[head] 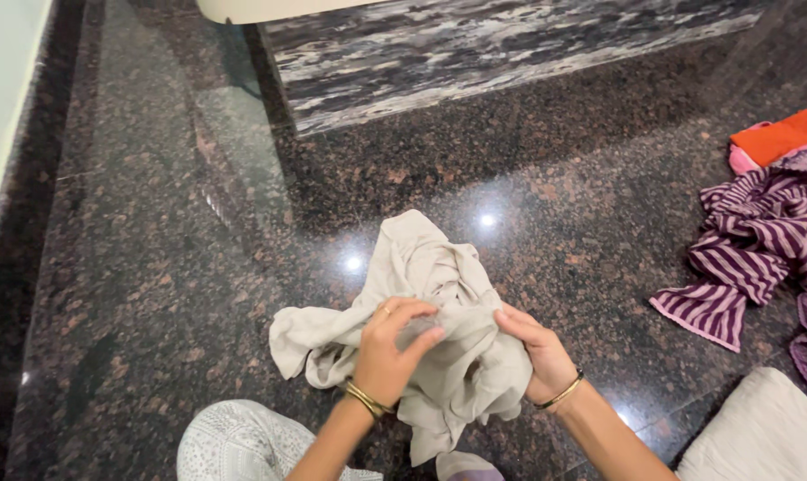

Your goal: The person folds a dark blue garment and a light-colored garment on a polished floor, smoothing and aligning the fabric by hand. The folded items are placed into a growing stack of clothes.

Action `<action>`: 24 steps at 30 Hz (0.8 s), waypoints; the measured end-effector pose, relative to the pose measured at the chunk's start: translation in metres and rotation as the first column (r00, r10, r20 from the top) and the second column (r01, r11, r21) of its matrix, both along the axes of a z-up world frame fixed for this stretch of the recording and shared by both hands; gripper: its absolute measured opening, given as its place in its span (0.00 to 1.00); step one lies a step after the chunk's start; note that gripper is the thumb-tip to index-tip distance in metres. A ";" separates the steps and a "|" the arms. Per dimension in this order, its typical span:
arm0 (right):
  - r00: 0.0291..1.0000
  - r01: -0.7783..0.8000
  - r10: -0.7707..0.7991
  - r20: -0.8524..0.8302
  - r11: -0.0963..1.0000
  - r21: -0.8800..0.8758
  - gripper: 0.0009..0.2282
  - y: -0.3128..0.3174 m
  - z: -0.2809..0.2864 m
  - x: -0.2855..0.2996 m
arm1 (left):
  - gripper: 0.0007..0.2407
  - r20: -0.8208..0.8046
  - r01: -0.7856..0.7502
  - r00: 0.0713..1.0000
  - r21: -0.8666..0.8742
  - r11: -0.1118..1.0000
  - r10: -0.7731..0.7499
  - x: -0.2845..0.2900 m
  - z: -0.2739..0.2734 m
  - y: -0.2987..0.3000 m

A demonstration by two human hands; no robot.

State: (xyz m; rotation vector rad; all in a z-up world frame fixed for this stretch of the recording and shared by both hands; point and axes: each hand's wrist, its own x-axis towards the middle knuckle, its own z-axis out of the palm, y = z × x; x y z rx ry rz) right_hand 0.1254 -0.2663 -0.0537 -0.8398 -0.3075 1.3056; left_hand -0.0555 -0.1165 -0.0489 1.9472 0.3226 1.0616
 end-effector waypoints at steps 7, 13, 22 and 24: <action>0.990 -0.094 0.084 0.117 0.992 0.082 0.21 0.016 0.037 -0.030 | 0.11 0.083 -0.148 0.987 0.093 0.985 0.140 -0.004 0.020 -0.006; 0.921 0.032 0.004 0.389 0.996 -0.086 0.19 0.030 0.092 -0.044 | 0.07 0.078 -0.211 0.977 0.206 0.955 0.199 -0.009 0.049 0.005; 0.900 0.108 -0.062 0.432 0.991 -0.083 0.08 0.047 0.162 -0.054 | 0.10 -0.071 -0.025 0.996 0.375 0.927 0.056 -0.047 0.162 0.040; 0.857 0.082 -0.075 0.510 0.997 0.010 0.08 0.050 0.168 -0.058 | 0.12 -0.150 0.020 0.989 0.232 0.973 0.015 -0.051 0.180 0.046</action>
